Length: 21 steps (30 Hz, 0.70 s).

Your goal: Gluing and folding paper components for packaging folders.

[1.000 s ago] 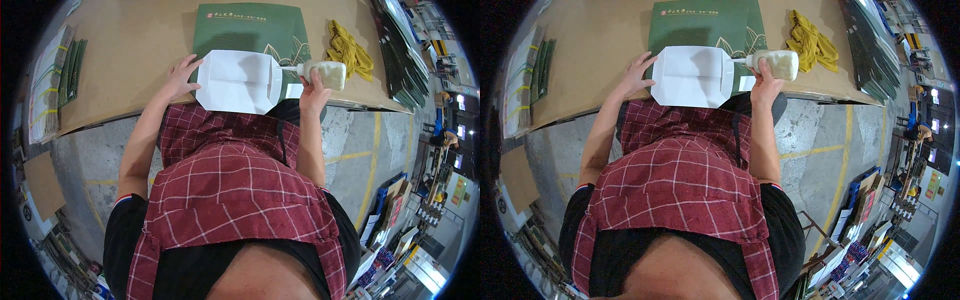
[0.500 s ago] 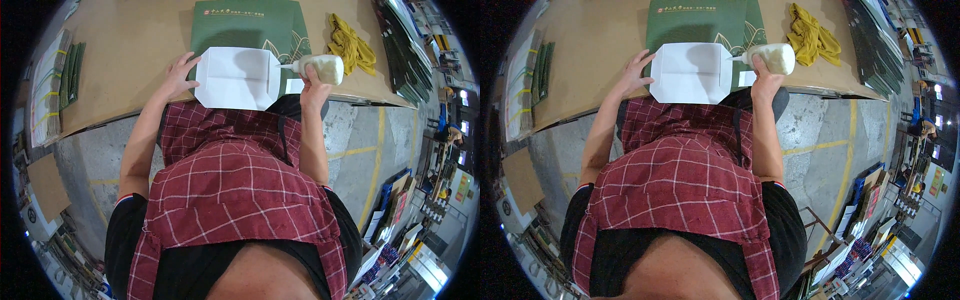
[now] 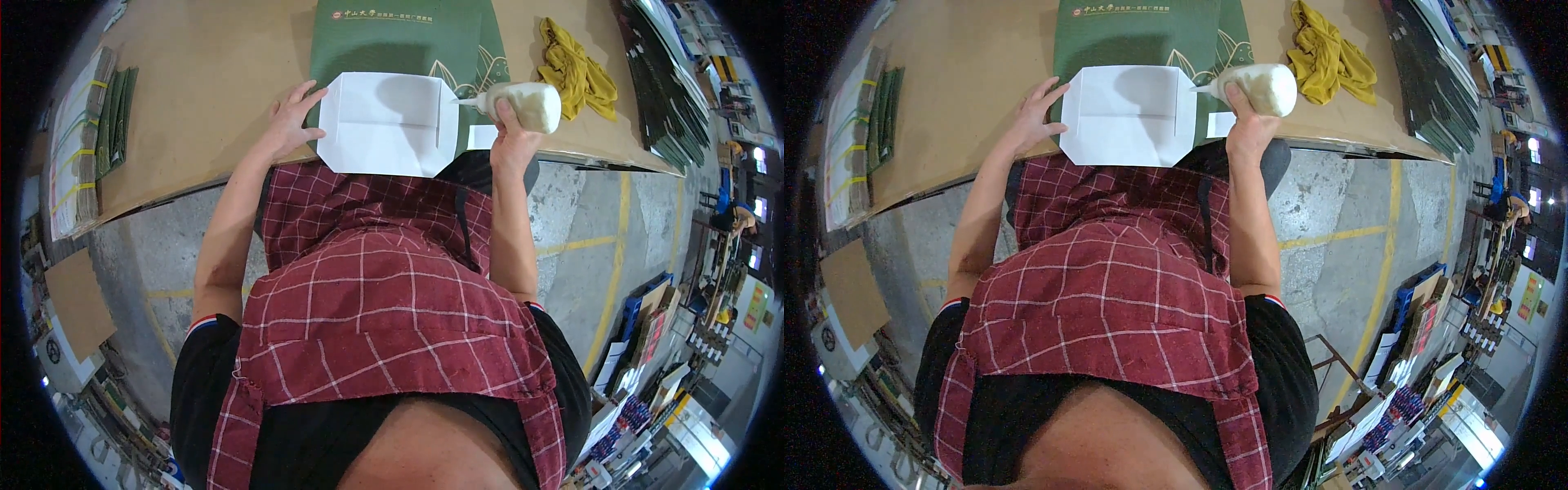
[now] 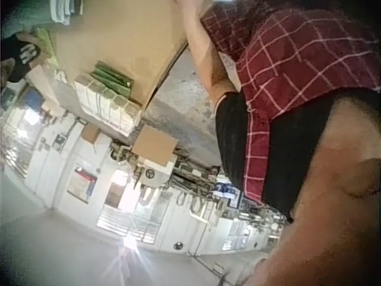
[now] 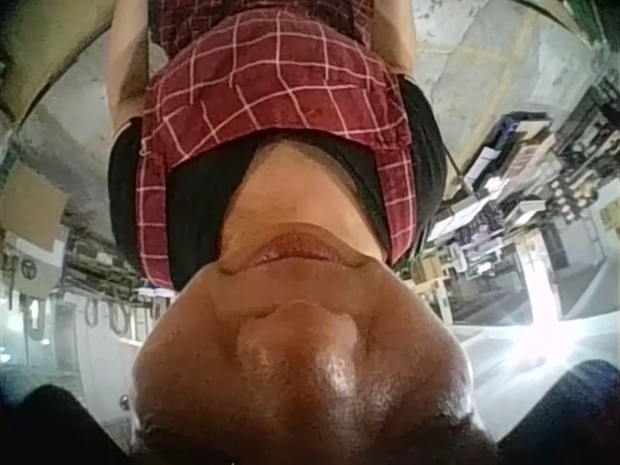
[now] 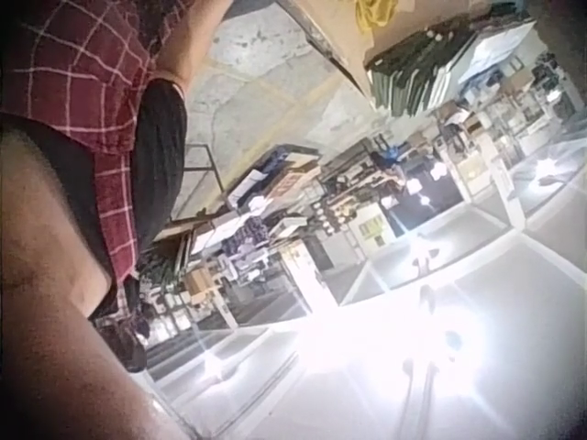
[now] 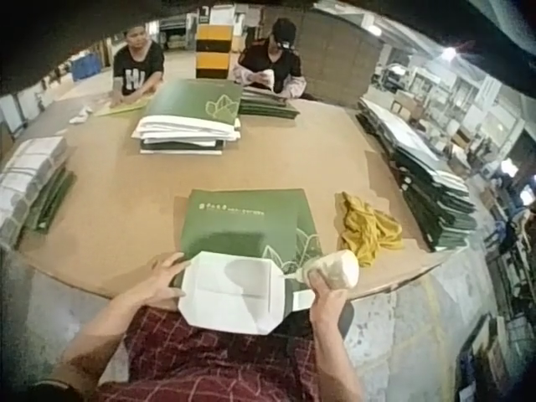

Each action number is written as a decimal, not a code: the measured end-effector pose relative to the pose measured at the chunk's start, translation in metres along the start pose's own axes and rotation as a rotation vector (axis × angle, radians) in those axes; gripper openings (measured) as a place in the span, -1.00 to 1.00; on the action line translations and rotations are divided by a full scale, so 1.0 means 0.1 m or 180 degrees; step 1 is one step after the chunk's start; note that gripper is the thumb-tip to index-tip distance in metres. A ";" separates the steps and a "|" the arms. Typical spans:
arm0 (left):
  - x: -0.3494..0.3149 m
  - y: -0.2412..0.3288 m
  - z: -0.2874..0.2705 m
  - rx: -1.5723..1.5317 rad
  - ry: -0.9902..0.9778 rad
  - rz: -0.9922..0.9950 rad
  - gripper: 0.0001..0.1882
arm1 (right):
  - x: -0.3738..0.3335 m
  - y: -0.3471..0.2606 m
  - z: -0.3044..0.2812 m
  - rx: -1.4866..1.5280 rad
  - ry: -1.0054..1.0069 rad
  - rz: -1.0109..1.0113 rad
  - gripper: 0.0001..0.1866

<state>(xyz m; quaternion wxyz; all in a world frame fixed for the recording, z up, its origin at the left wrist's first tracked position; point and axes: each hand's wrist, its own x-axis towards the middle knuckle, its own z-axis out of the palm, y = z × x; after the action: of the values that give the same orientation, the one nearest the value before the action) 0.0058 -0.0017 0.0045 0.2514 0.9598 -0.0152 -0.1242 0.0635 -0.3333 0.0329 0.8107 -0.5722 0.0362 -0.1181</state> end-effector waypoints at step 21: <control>-0.08 -0.17 -0.02 -0.0225 0.0324 0.0573 -0.26 | -0.20 -0.56 -0.01 0.4552 -0.0777 0.1748 -0.55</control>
<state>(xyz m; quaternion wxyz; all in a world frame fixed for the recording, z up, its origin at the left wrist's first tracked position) -0.0018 0.0147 -0.0001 0.2957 0.9501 -0.0842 -0.0526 0.0359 -0.3476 0.0832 0.9815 0.1107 0.0021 0.1562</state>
